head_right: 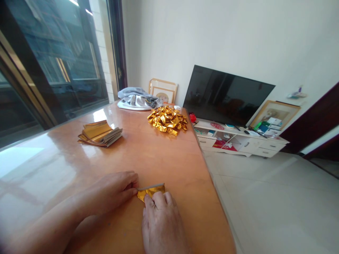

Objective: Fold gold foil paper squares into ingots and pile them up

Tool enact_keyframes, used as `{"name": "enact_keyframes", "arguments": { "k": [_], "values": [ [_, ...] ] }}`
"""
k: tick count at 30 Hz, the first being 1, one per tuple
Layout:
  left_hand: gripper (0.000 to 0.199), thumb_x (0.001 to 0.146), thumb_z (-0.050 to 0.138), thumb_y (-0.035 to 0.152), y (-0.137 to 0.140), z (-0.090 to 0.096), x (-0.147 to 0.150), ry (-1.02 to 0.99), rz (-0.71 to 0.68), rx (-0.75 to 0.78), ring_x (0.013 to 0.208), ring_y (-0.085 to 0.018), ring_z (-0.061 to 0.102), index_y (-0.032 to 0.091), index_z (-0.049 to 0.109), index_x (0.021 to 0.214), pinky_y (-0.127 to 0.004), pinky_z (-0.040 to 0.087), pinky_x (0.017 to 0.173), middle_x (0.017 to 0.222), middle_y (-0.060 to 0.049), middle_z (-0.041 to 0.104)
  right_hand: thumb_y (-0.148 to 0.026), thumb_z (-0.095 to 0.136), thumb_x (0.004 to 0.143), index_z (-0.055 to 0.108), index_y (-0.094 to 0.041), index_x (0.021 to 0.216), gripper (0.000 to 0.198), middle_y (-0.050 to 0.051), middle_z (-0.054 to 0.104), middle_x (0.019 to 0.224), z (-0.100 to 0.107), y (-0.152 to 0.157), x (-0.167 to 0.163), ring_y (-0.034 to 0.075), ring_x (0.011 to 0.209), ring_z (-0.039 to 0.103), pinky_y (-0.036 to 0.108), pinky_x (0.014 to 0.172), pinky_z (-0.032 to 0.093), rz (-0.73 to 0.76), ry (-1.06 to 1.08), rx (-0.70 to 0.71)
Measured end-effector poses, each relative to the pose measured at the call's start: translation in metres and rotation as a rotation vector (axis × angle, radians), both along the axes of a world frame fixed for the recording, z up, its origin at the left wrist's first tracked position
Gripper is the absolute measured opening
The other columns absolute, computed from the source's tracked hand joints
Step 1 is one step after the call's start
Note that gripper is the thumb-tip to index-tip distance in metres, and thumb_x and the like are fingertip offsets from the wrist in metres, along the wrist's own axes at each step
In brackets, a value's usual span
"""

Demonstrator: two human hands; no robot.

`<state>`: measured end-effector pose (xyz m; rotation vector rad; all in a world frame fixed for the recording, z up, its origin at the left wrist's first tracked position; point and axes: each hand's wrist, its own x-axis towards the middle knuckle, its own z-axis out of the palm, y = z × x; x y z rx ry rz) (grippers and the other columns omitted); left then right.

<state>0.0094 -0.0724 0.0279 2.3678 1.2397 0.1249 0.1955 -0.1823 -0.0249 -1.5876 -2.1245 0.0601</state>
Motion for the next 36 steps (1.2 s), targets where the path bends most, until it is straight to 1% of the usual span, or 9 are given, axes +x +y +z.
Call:
{"name": "enact_keyframes", "arguments": {
  "k": [4, 9, 11, 20, 23, 25, 30, 32, 36],
  "values": [
    [0.009, 0.082, 0.053, 0.027, -0.002, 0.003, 0.003, 0.026, 0.010, 0.025, 0.074, -0.019, 0.059, 0.024, 0.061, 0.081, -0.027, 0.035, 0.060, 0.087, -0.001, 0.067, -0.012, 0.051, 0.093, 0.064, -0.019, 0.128, 0.038, 0.011, 0.062, 0.103, 0.001, -0.001, 0.000, 0.027, 0.095, 0.055, 0.044, 0.085, 0.051, -0.006, -0.018, -0.002],
    [0.019, 0.085, 0.055, 0.042, -0.004, 0.001, 0.008, 0.043, 0.061, 0.041, 0.072, -0.020, 0.060, 0.024, 0.062, 0.081, -0.028, 0.033, 0.058, 0.084, -0.003, 0.068, -0.013, 0.049, 0.095, 0.062, -0.019, 0.131, 0.039, 0.011, 0.062, 0.107, 0.003, -0.001, 0.002, 0.027, 0.096, 0.054, 0.044, 0.086, 0.052, 0.014, -0.051, 0.000],
    [0.020, 0.084, 0.057, 0.043, -0.005, -0.002, 0.009, 0.036, 0.068, 0.070, 0.071, -0.020, 0.060, 0.024, 0.061, 0.081, -0.028, 0.032, 0.058, 0.084, -0.003, 0.068, -0.014, 0.049, 0.096, 0.062, -0.020, 0.131, 0.039, 0.010, 0.062, 0.106, 0.003, -0.001, 0.002, 0.026, 0.096, 0.054, 0.044, 0.086, 0.052, 0.011, -0.057, -0.012],
    [0.014, 0.086, 0.055, 0.036, -0.005, -0.017, 0.003, -0.046, 0.035, 0.159, 0.068, -0.018, 0.058, 0.023, 0.056, 0.080, -0.028, 0.030, 0.057, 0.081, -0.001, 0.066, -0.016, 0.050, 0.097, 0.064, -0.021, 0.129, 0.036, 0.010, 0.063, 0.108, 0.007, -0.002, 0.002, 0.026, 0.098, 0.055, 0.042, 0.087, 0.051, 0.000, -0.073, -0.021],
    [0.004, 0.083, 0.054, 0.026, -0.005, -0.020, 0.001, -0.127, 0.057, 0.188, 0.067, -0.017, 0.056, 0.024, 0.055, 0.086, -0.028, 0.031, 0.058, 0.080, 0.000, 0.063, -0.016, 0.050, 0.097, 0.064, -0.021, 0.129, 0.036, 0.010, 0.063, 0.108, 0.007, -0.002, 0.002, 0.026, 0.096, 0.055, 0.042, 0.085, 0.052, -0.008, -0.096, -0.028],
    [0.013, 0.079, 0.053, 0.017, -0.007, -0.018, 0.001, -0.220, 0.059, 0.202, 0.068, -0.016, 0.055, 0.024, 0.053, 0.090, -0.027, 0.033, 0.059, 0.081, 0.001, 0.062, -0.015, 0.050, 0.096, 0.064, -0.020, 0.129, 0.035, 0.010, 0.063, 0.106, 0.008, -0.002, 0.001, 0.025, 0.095, 0.055, 0.041, 0.082, 0.052, -0.016, -0.110, -0.028],
    [0.012, 0.082, 0.049, 0.014, -0.019, -0.010, 0.010, -0.410, -0.120, 0.065, 0.070, -0.013, 0.055, 0.023, 0.052, 0.090, -0.024, 0.039, 0.064, 0.081, 0.003, 0.060, -0.015, 0.052, 0.096, 0.065, -0.021, 0.125, 0.032, 0.010, 0.062, 0.106, 0.009, -0.001, 0.001, 0.024, 0.095, 0.054, 0.039, 0.081, 0.051, 0.003, -0.122, 0.009],
    [0.012, 0.083, 0.049, 0.015, -0.022, -0.009, 0.014, -0.392, -0.161, 0.029, 0.071, -0.014, 0.056, 0.022, 0.054, 0.091, -0.024, 0.040, 0.065, 0.082, 0.002, 0.061, -0.015, 0.051, 0.096, 0.066, -0.020, 0.122, 0.030, 0.011, 0.061, 0.106, 0.011, -0.001, 0.001, 0.024, 0.096, 0.054, 0.039, 0.083, 0.050, 0.010, -0.128, 0.008],
    [0.014, 0.081, 0.048, 0.013, -0.022, -0.010, 0.018, -0.304, -0.175, 0.054, 0.072, -0.015, 0.056, 0.022, 0.057, 0.088, -0.025, 0.040, 0.065, 0.082, 0.000, 0.062, -0.015, 0.049, 0.097, 0.066, -0.019, 0.119, 0.028, 0.011, 0.060, 0.106, 0.015, -0.001, 0.001, 0.025, 0.097, 0.053, 0.039, 0.084, 0.049, 0.007, -0.145, -0.012]
  ]
}}
